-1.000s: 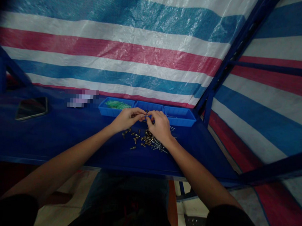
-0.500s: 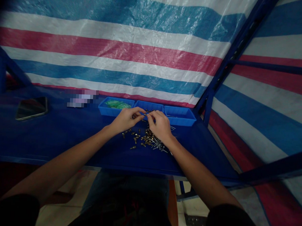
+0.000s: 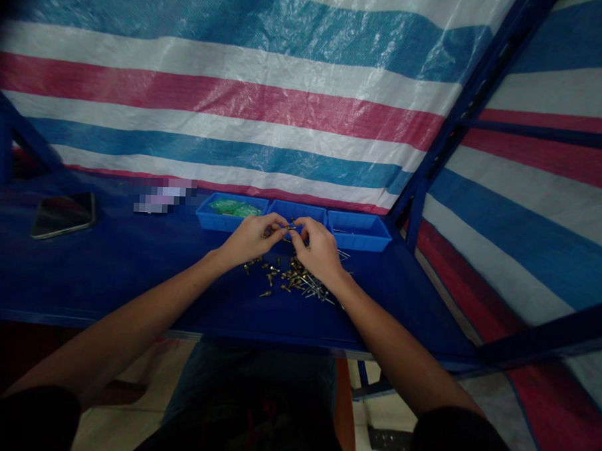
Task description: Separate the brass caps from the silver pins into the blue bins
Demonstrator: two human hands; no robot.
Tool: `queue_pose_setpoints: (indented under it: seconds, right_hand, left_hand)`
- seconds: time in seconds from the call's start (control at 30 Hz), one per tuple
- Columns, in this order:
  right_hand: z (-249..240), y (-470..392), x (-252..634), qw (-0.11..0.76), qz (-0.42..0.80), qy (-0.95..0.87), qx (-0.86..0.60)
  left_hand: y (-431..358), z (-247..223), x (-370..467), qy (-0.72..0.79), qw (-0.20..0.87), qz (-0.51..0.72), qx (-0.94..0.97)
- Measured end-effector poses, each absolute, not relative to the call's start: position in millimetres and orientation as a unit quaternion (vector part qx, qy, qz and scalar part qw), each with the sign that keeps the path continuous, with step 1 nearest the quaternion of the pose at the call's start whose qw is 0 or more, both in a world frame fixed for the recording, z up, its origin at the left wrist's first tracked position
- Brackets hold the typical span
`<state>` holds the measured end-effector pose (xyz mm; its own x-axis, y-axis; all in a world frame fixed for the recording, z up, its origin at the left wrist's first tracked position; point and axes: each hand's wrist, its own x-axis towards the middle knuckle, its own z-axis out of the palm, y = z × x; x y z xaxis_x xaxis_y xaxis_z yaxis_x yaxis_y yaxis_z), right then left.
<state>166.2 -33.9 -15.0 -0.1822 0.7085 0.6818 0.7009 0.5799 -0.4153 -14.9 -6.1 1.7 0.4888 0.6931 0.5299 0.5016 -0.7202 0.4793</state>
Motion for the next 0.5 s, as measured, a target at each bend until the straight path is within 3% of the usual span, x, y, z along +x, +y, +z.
queue_pose_setpoints:
  seconds: [0.5]
  right_hand:
    - [-9.5, -36.8, 165.3, 0.442, 0.002, -0.778, -0.446]
  left_hand:
    - [-4.5, 0.0, -15.8, 0.322, 0.119, 0.352, 0.871]
